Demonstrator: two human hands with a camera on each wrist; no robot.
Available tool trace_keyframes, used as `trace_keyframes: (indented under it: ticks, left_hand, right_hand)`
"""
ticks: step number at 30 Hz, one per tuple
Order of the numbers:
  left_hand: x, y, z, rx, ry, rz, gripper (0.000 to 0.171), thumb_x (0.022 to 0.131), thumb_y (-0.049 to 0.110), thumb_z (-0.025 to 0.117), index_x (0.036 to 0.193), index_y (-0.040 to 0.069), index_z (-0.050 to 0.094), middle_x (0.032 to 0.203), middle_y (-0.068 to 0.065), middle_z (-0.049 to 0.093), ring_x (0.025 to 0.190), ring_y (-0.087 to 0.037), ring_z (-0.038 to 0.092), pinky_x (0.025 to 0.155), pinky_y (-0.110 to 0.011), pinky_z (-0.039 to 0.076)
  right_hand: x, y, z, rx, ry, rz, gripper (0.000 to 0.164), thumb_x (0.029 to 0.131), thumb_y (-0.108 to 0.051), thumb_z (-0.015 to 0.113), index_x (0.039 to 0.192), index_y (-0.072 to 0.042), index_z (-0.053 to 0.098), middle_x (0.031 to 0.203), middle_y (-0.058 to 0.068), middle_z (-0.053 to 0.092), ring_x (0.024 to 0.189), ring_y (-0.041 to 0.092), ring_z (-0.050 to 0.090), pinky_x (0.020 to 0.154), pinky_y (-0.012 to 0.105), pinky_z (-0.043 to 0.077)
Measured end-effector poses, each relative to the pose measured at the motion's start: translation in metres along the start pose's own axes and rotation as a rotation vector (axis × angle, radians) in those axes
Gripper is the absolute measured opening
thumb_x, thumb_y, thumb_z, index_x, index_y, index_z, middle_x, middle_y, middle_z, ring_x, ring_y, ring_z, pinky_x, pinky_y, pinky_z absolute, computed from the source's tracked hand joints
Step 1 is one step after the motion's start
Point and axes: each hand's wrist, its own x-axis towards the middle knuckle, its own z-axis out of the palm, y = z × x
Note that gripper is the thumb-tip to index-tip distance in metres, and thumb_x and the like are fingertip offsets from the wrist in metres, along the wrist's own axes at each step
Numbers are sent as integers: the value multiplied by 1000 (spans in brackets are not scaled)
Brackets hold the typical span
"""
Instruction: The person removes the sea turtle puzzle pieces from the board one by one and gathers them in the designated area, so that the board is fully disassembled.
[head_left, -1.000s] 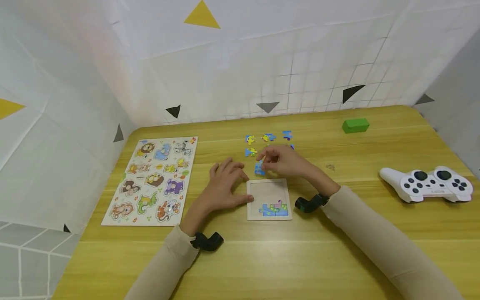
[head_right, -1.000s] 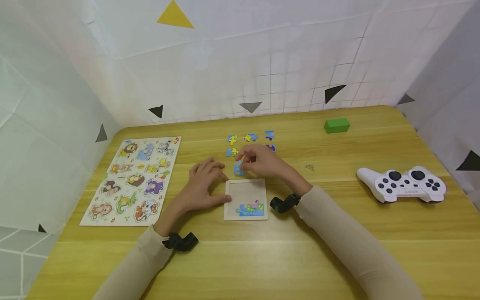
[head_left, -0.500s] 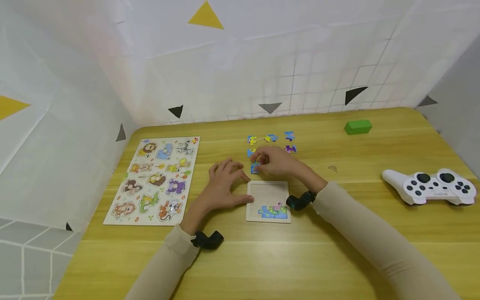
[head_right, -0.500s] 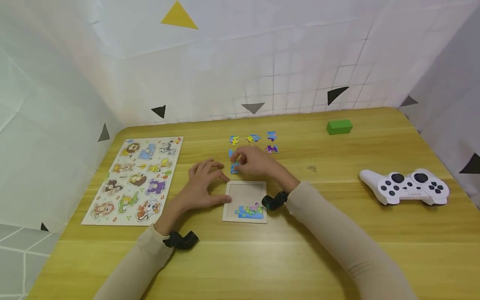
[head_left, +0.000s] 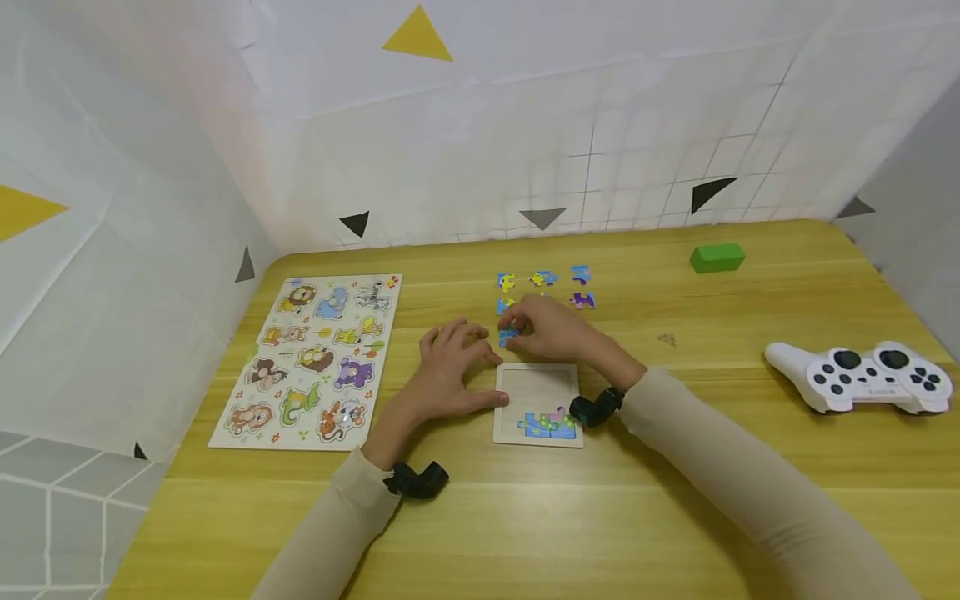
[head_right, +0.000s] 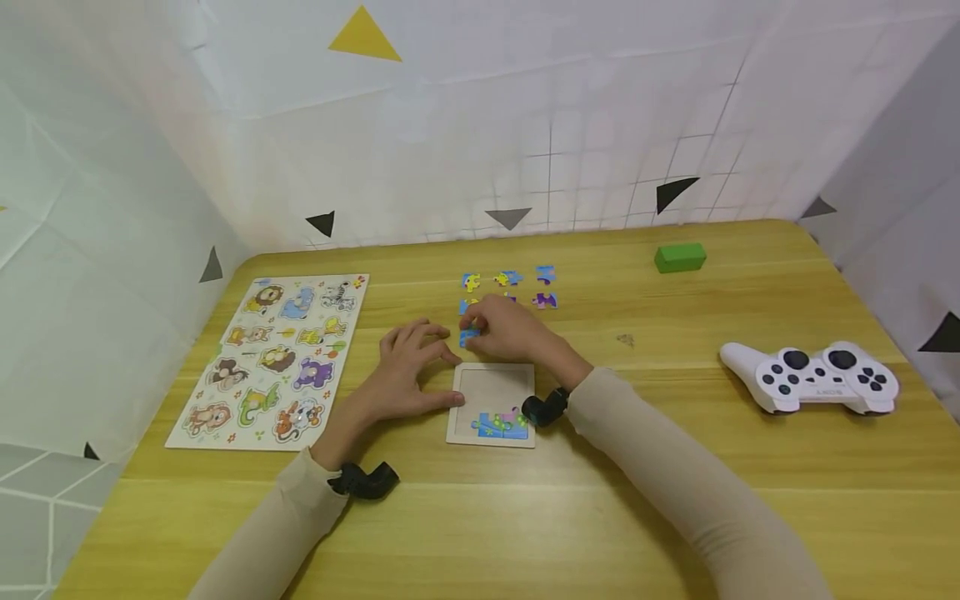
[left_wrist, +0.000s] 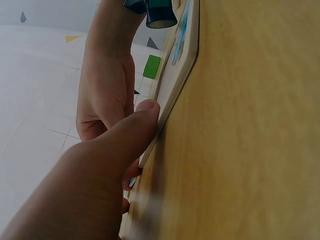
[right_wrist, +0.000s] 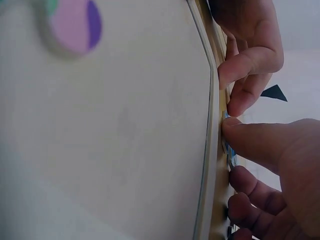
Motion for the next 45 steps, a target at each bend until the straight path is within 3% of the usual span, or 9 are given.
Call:
trace_keyframes:
  ticks: [12, 20, 26, 36, 45]
  left_hand:
    - [0, 1, 0, 3, -7, -11, 45, 82, 65, 74, 113, 32, 68, 149, -2, 46, 154, -37, 21, 117, -67, 10]
    - [1, 4, -3, 1, 6, -5, 45, 82, 63, 74, 113, 30, 68, 149, -3, 47, 153, -38, 23, 117, -68, 10]
    - [1, 4, -2, 16, 1, -19, 46, 82, 65, 73, 112, 31, 68, 149, -2, 46, 154, -37, 21, 117, -69, 9]
    - [1, 4, 0, 24, 0, -30, 46, 83, 66, 71, 113, 33, 67, 150, -2, 46, 154, -36, 20, 118, -70, 8]
    - [3, 4, 0, 28, -3, -37, 46, 83, 65, 72, 114, 32, 68, 150, -2, 45, 154, -35, 21, 118, -68, 7]
  right_hand:
    - [1, -5, -2, 31, 19, 39, 30, 93, -20, 75, 121, -9, 75, 106, 6, 71, 96, 22, 64, 82, 38, 53]
    - [-13, 1, -13, 80, 75, -50, 24, 96, -17, 70, 119, -11, 75, 102, 5, 67, 78, 17, 56, 71, 32, 48]
    - [-36, 4, -17, 40, -10, -165, 23, 92, -15, 76, 115, -13, 76, 96, 2, 70, 66, 13, 51, 63, 26, 44]
    - [-76, -3, -9, 52, -193, -230, 34, 87, -19, 81, 121, -21, 76, 104, 2, 63, 96, 18, 53, 85, 32, 43]
    - [-86, -12, -7, 17, -245, -282, 36, 89, -15, 77, 123, -27, 75, 102, 0, 60, 95, 17, 48, 81, 31, 34]
